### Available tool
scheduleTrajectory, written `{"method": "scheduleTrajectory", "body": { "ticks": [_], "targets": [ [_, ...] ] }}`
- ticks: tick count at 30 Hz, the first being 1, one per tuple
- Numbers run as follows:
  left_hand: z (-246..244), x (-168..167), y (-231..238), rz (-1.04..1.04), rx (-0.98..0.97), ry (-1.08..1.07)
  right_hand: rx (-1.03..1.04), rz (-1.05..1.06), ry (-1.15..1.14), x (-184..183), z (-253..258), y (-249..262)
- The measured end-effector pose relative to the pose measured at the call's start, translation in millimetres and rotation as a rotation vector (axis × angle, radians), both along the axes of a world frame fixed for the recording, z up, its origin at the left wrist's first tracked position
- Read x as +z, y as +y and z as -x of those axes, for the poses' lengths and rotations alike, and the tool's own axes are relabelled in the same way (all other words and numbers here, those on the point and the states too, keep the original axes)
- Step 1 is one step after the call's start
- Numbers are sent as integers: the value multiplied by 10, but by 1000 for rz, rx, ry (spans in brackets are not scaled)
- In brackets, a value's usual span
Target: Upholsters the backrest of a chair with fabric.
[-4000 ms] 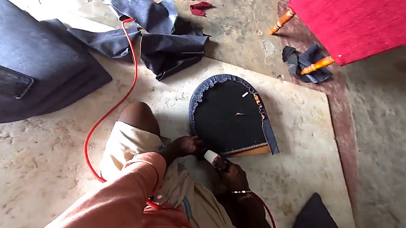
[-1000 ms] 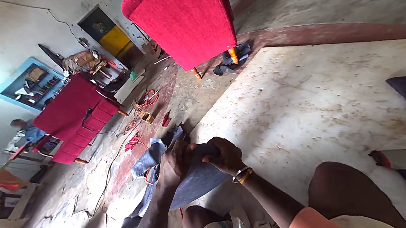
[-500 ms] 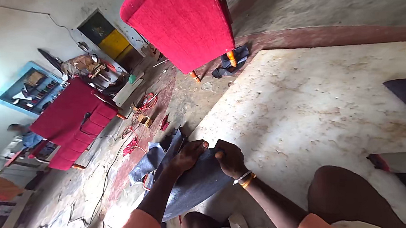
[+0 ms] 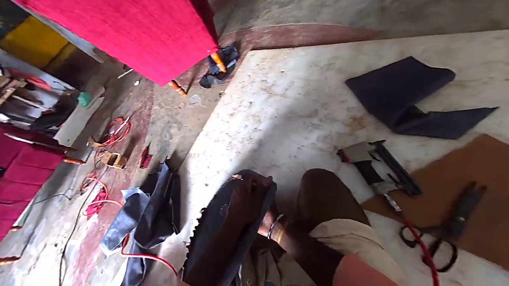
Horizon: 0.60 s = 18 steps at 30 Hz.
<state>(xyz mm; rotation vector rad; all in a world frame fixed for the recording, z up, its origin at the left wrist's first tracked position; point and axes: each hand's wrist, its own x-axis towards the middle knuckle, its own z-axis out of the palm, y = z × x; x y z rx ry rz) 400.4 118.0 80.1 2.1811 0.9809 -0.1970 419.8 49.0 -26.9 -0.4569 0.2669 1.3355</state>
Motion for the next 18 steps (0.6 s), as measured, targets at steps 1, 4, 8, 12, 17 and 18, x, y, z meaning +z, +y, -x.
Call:
{"method": "scheduleTrajectory", "body": {
  "ticks": [1, 4, 8, 12, 17, 18],
  "targets": [
    [-70, -82, 6, -76, 14, 21, -26, -75, -27, -36, -98, 59],
    [-233, -350, 213, -244, 36, -11, -22, -79, -76, -110, -390, 283],
    [-437, -951, 648, -257, 122, 10, 40, 102, -110, -437, -620, 562],
    [-725, -1372, 642, -265, 133, 322, 38, 302, -141, -717, -688, 616],
    [-1083, -843, 314, -216, 183, 435, 124, 453, -267, -737, -784, 555],
    [-1064, -875, 374, -215, 216, 428, 144, 429, -360, -647, -835, 535]
  ]
}}
